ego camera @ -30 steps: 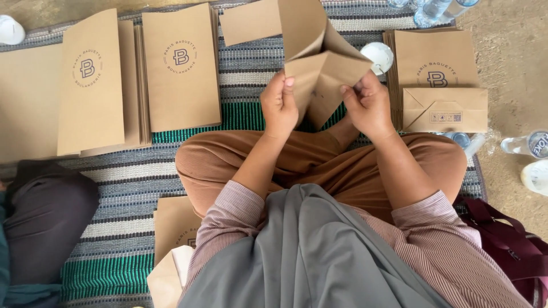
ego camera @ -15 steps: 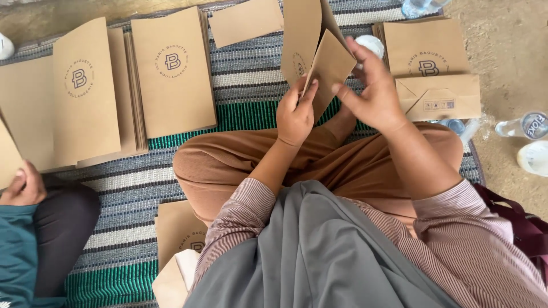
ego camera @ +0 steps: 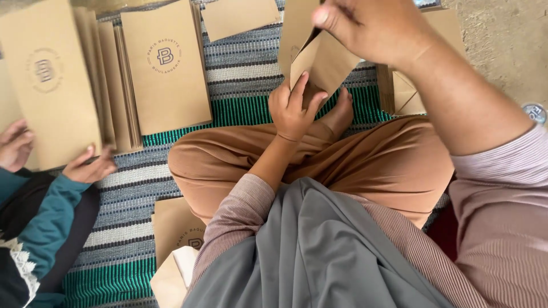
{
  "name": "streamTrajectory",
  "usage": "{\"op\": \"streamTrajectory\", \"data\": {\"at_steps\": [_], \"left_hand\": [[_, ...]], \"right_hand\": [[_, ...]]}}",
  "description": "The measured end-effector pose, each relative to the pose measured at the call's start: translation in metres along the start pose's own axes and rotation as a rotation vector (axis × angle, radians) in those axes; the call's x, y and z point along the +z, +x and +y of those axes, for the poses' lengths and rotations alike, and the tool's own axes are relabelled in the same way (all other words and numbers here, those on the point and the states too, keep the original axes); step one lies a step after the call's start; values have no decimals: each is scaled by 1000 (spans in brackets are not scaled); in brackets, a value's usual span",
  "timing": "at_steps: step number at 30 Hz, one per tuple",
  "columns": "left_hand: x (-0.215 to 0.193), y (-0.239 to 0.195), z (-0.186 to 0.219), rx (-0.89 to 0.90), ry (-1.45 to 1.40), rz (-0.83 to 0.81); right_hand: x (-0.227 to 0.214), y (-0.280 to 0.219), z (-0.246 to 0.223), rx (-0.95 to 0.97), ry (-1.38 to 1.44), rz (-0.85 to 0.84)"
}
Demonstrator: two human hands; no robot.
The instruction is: The person sits on a rug and folds flat brown paper bags into standing pouches. They fold the bottom corners inward to create a flat base, then fold the top flaps down to close the bag. The person handles multiple bags one at a time, stacking the finished ones.
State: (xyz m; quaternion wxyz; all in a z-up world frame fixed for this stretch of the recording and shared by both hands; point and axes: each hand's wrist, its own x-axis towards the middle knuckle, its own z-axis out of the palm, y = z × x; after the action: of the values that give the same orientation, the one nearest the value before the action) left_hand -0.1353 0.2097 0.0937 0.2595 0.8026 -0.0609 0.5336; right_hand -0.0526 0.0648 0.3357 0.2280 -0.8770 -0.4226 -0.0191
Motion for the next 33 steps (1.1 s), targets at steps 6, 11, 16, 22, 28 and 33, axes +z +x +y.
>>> {"op": "streamTrajectory", "data": {"at_steps": [6,11,16,22,28,33], "left_hand": [[4,0,14,-90,72,3],[7,-8,20,-125,73,44],[29,-68,15,62,300,-24],[40,-45,4,299,263,-99],[38,-31,-4,330,353,-125],[35,-38,-12,337,418,-42]], "right_hand": [[-10,37,-36,207,-235,-687],[-6,58,-46,258,-244,-870],[0,56,-36,377,176,-885],[-2,49,-43,629,388,-852],[-6,47,-60,609,502,-1022],[11,47,-45,428,467,-1089]]}}
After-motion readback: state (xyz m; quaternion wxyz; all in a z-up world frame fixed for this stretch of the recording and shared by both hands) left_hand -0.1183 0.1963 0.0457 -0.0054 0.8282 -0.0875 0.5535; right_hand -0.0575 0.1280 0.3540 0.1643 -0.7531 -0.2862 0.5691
